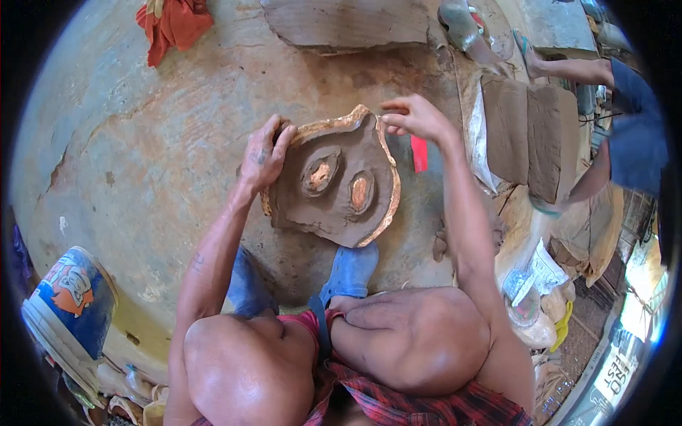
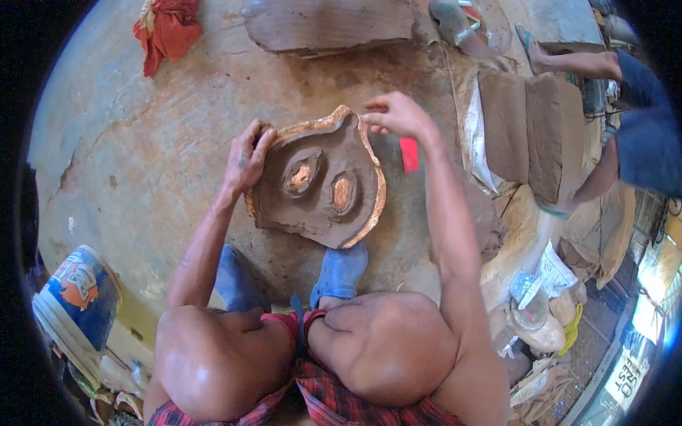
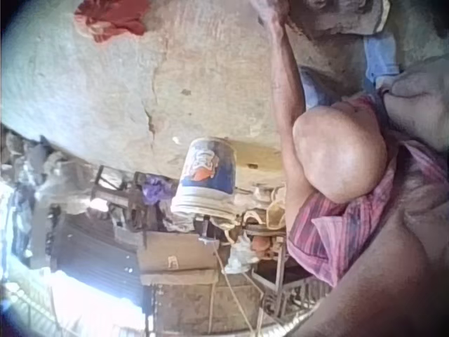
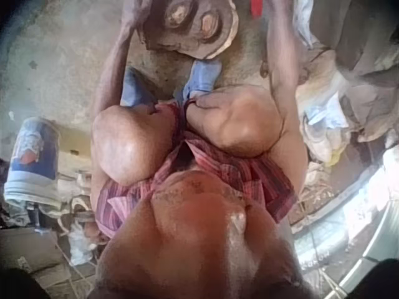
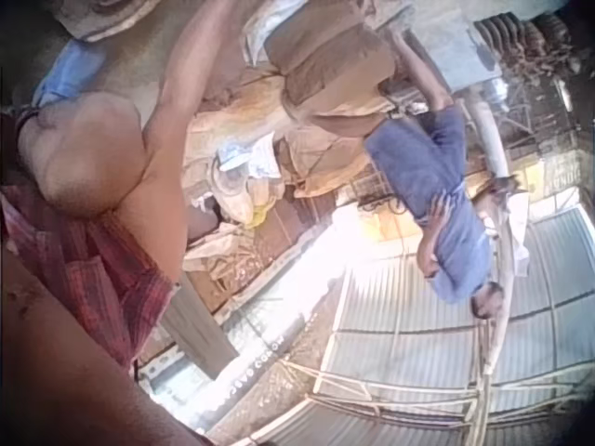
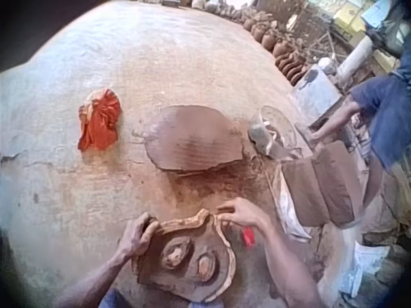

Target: The person presses clay into a mold, rolls a piece of clay by hand, shapes the molded clay piece, and trims excess clay using a scraper.

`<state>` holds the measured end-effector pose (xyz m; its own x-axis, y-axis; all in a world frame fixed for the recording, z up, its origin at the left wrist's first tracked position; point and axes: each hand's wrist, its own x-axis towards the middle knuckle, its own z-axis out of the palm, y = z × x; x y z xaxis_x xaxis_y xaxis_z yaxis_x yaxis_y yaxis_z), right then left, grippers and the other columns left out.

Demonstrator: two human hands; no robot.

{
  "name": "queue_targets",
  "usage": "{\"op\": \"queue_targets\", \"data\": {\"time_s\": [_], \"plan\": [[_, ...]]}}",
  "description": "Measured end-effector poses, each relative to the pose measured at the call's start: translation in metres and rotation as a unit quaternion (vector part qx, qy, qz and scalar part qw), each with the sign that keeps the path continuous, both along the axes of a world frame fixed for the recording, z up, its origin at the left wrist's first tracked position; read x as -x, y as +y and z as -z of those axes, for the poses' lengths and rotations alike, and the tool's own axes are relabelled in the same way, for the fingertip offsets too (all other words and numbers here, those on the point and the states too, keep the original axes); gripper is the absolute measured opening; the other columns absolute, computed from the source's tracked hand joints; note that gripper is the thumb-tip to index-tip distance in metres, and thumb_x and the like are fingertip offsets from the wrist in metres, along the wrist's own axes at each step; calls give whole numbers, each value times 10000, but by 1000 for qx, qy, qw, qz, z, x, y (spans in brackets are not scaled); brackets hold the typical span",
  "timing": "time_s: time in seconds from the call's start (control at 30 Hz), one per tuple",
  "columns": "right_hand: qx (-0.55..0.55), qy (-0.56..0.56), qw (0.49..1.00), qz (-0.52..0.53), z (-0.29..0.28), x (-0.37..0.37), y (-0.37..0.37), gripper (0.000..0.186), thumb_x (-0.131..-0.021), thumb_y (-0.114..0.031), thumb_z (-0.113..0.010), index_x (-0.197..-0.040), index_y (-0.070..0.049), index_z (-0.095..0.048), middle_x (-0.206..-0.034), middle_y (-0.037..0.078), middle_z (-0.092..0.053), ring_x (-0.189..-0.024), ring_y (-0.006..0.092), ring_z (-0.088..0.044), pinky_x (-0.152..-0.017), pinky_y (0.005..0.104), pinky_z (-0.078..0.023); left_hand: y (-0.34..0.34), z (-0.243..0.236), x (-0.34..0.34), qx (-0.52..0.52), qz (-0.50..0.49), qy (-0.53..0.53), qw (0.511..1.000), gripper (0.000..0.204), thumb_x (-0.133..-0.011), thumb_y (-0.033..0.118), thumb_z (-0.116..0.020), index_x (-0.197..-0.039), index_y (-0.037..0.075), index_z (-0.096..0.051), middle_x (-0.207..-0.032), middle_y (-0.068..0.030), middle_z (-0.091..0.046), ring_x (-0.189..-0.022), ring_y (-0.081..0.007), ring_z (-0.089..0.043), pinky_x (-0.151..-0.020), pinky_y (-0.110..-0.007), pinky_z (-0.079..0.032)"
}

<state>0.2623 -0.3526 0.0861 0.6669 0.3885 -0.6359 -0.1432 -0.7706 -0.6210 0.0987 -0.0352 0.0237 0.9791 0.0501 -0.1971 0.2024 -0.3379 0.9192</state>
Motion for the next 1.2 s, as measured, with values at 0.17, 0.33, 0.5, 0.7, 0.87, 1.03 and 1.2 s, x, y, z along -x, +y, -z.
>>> {"op": "queue_targets", "data": {"time_s": [0.17, 0.33, 0.5, 0.7, 0.87, 1.03, 1.2], "plan": [[159, -226, 940, 200, 23, 83, 28, 503, -1040, -461, -549, -1185, -25, -754, -1104, 240, -758, -1076, 391, -732, -933, 464, -552, -8, -3, 19, 1, -80, 8, 997, 269, -1057, 255, -617, -1113, -6, -644, -973, -244, -726, -903, -397, -726, -790, -448, -542], [310, -244, 910, 129, 11, 109, 109, 661, -1068, -598, -403, -1266, -40, -698, -1231, 238, -721, -1202, 422, -647, -1050, 607, -392, -9, 2, 48, -22, -156, 0, 988, 258, -1058, 252, -611, -1102, 0, -647, -988, -243, -732, -924, -415, -723, -804, -463, -543], [345, -256, 892, 140, 21, 109, 123, 651, -1074, -564, -418, -1231, 23, -652, -1254, 247, -697, -1238, 421, -588, -1017, 617, -369, -22, 2, 55, -10, -174, 10, 985, 255, -1060, 254, -603, -1120, 8, -631, -990, -246, -732, -951, -439, -712, -816, -489, -538], [365, -282, 874, 153, 28, 109, 139, 634, -1075, -546, -425, -1228, 30, -643, -1264, 238, -692, -1235, 426, -584, -1016, 627, -369, -13, -1, 55, 23, -183, 2, 983, 261, -1057, 251, -604, -1114, -2, -632, -971, -248, -730, -937, -448, -709, -808, -498, -540], [369, -254, 875, 182, 24, 108, 143, 627, -1081, -530, -423, -1266, 34, -626, -1293, 247, -679, -1265, 435, -572, -1037, 639, -355, -13, 4, 56, 10, -172, 4, 985, 262, -1053, 253, -607, -1107, -2, -639, -965, -249, -731, -917, -455, -709, -793, -501, -542], [388, -224, 872, 196, 19, 101, 150, 641, -1085, -524, -418, -1311, 46, -605, -1340, 261, -656, -1314, 440, -549, -1075, 646, -332, -16, 6, 53, 27, -170, -14, 985, 260, -1049, 252, -609, -1098, -1, -644, -961, -250, -728, -910, -456, -707, -784, -506, -541], [390, -219, 870, 206, 24, 100, 156, 652, -1088, -512, -413, -1337, 67, -577, -1375, 262, -637, -1338, 440, -530, -1097, 648, -315, -13, 8, 54, 40, -176, -16, 983, 262, -1042, 253, -618, -1080, -4, -649, -950, -251, -722, -890, -453, -704, -773, -506, -538]]}}
